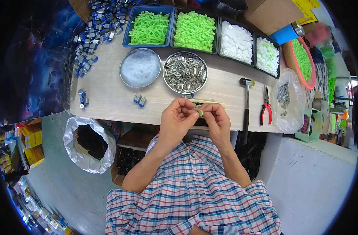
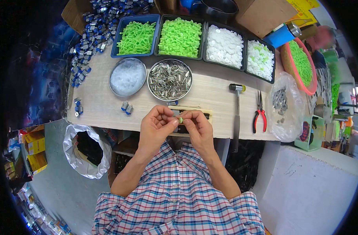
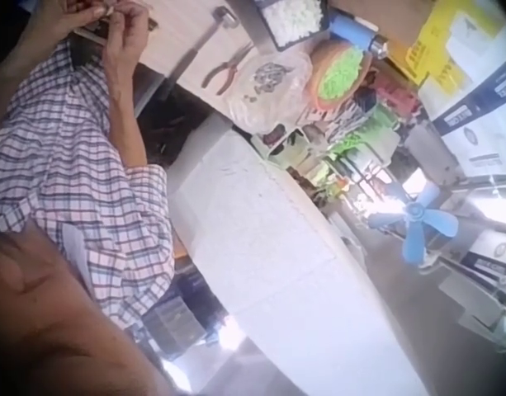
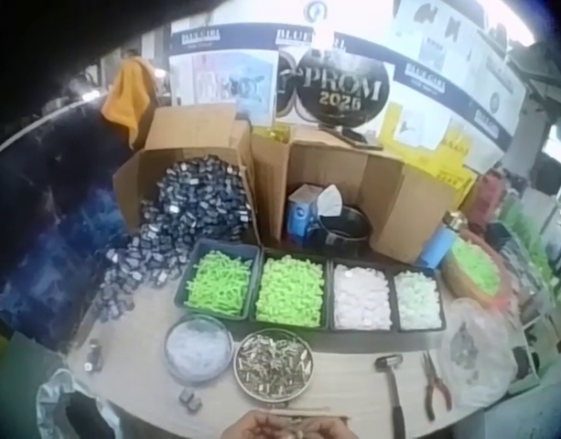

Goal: Assembling small electronic components using a hammer and pliers at a workbench.

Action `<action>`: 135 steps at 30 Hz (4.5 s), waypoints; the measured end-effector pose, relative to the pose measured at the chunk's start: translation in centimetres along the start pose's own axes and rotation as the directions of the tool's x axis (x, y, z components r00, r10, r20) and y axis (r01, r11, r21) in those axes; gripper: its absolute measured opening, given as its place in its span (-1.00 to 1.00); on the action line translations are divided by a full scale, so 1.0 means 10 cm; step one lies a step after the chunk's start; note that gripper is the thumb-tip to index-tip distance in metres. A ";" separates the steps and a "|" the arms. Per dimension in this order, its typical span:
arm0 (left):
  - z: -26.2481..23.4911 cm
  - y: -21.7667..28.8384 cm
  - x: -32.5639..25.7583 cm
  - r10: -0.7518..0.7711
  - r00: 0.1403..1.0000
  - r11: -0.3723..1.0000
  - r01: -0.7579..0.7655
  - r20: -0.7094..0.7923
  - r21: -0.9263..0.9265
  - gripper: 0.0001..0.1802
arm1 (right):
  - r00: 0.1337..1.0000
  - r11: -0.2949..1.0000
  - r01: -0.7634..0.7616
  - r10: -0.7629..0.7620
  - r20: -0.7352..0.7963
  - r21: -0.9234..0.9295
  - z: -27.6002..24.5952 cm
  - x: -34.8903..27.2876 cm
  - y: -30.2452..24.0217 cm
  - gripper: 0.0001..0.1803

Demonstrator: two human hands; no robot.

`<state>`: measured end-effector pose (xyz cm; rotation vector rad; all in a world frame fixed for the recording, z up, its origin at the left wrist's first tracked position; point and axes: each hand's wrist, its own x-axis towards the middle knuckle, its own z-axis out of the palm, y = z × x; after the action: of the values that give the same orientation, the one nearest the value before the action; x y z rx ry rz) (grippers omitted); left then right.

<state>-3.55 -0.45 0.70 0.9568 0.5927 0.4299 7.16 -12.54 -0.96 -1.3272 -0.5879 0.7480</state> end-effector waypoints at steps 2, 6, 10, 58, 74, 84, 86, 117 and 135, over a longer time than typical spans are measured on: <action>-0.03 -0.02 0.00 0.011 1.000 0.999 -0.012 0.018 0.032 -0.74 | 1.000 1.000 0.007 -0.006 0.011 -0.019 -0.02 -0.01 -0.01 -0.93; -0.09 0.07 0.00 -0.032 0.995 0.980 0.014 0.092 0.197 -0.72 | 0.976 0.920 0.195 -0.149 0.157 -0.340 -0.12 0.03 -0.07 -0.89; -0.14 0.11 -0.01 -0.162 0.981 0.986 0.159 0.105 0.041 -0.70 | 0.859 0.667 0.511 -0.418 0.295 -0.543 -0.08 -0.03 -0.12 -0.82; -0.46 -0.58 -0.21 0.292 0.559 -0.281 -0.725 0.776 0.628 -0.80 | 0.880 0.382 0.449 -0.347 0.325 -0.808 -0.18 -0.12 0.04 -0.73; -0.39 -0.17 0.30 0.629 0.491 -0.060 -0.742 0.603 0.668 -0.89 | 0.890 0.505 0.330 -0.448 0.085 -0.798 -0.53 0.44 -0.32 -0.92; -0.17 -0.09 1.03 0.578 0.739 0.036 -0.445 0.345 0.895 -0.70 | 0.792 0.194 0.255 -0.604 0.090 -0.947 -1.09 1.71 -0.34 -0.83; -0.18 -0.10 1.03 0.596 0.731 0.035 -0.438 0.333 0.898 -0.74 | 0.817 0.067 0.211 -0.560 0.139 -0.975 -1.03 1.77 -0.38 -0.84; -0.04 0.12 0.65 0.086 0.995 0.955 -0.096 0.047 0.280 -0.89 | 0.979 0.939 0.068 -0.128 -0.159 -0.336 0.18 0.76 -0.07 -0.88; -0.02 0.09 0.28 -0.110 0.982 0.975 0.076 0.156 0.209 -0.92 | 0.982 0.981 -0.044 0.008 -0.190 -0.188 0.22 0.24 -0.16 -0.89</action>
<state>-1.64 1.78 0.56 1.1425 0.5335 0.2046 7.30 -9.45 0.88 -1.5670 -0.4998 0.5894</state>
